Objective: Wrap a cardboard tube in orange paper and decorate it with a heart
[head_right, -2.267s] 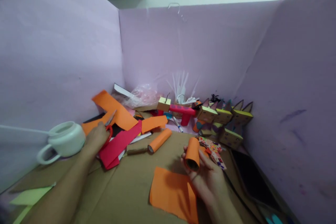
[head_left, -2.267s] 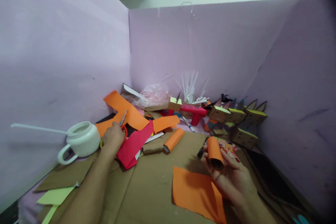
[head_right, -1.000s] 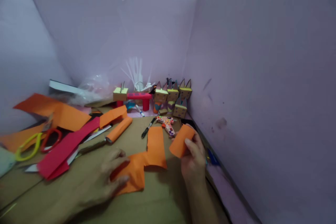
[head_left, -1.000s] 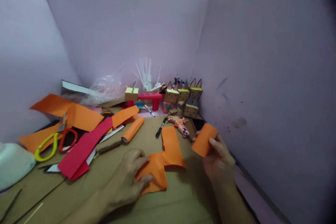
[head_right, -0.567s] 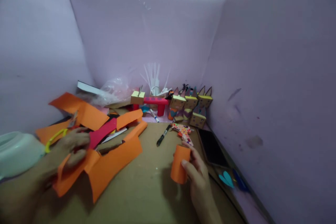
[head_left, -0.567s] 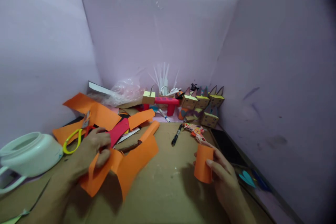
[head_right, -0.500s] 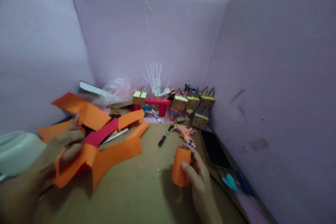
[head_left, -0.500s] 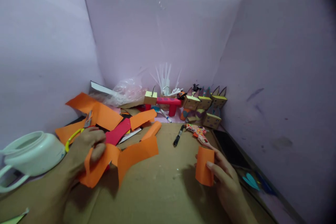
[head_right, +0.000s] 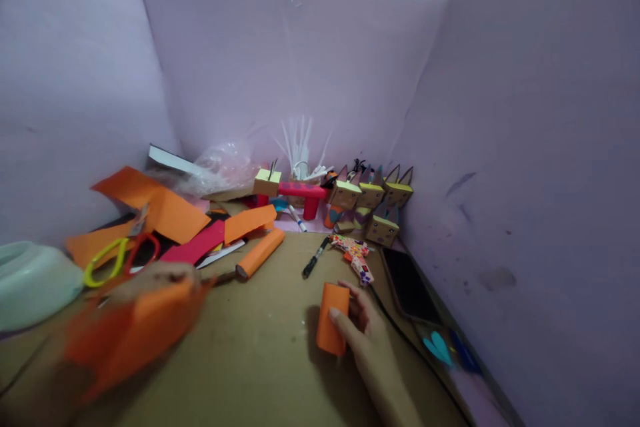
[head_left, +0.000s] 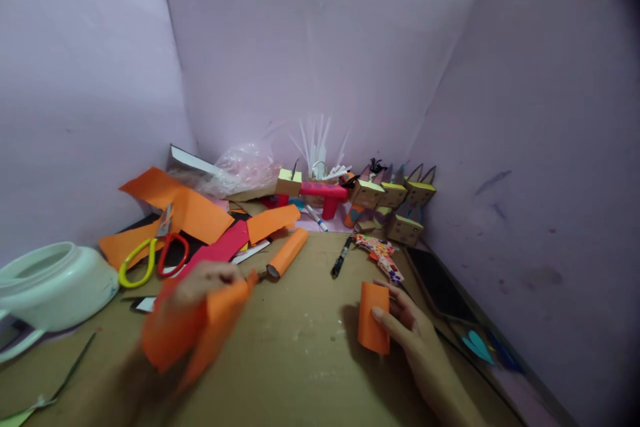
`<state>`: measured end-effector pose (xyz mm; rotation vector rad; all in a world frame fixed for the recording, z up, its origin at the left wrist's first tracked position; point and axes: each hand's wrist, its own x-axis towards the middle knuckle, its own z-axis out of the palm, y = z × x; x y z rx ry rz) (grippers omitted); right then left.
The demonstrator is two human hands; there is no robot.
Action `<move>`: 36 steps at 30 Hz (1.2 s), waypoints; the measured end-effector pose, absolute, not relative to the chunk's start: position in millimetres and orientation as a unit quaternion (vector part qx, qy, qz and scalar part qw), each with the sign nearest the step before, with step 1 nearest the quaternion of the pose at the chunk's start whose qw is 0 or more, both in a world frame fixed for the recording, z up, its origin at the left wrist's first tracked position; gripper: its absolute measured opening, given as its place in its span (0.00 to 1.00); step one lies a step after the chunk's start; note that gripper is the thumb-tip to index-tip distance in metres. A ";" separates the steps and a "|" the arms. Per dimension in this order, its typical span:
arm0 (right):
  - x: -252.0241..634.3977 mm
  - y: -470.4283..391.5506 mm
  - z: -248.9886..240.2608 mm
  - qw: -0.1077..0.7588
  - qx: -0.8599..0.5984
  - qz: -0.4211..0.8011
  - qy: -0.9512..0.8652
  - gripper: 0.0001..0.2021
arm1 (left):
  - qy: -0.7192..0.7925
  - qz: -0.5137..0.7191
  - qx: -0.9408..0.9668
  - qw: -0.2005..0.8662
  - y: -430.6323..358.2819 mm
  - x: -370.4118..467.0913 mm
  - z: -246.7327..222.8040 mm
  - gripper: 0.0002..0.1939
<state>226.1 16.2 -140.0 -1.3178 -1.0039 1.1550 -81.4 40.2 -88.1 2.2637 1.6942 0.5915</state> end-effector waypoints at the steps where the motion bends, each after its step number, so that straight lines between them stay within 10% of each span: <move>1: 226.3 16.3 -140.9 0.530 -0.555 0.486 -0.420 0.33 | 0.546 0.169 0.801 0.176 36.8 -74.0 -86.8 0.13; 6: 227.6 17.6 -146.0 0.518 -0.581 0.472 -0.413 0.32 | 0.428 0.075 0.828 0.354 21.4 -49.0 -91.0 0.09; 18: 220.4 31.9 -158.2 0.500 -0.651 0.353 -0.449 0.33 | 0.657 0.272 0.702 0.049 74.1 -57.7 -91.9 0.10; 28: 212.1 28.6 -161.2 0.525 -0.611 0.405 -0.434 0.31 | 0.708 0.176 0.680 0.068 168.6 -43.8 -98.7 0.14; 36: 209.7 26.6 -160.2 0.547 -0.595 0.408 -0.425 0.30 | 0.738 0.418 0.518 0.114 165.9 -129.3 -69.4 0.14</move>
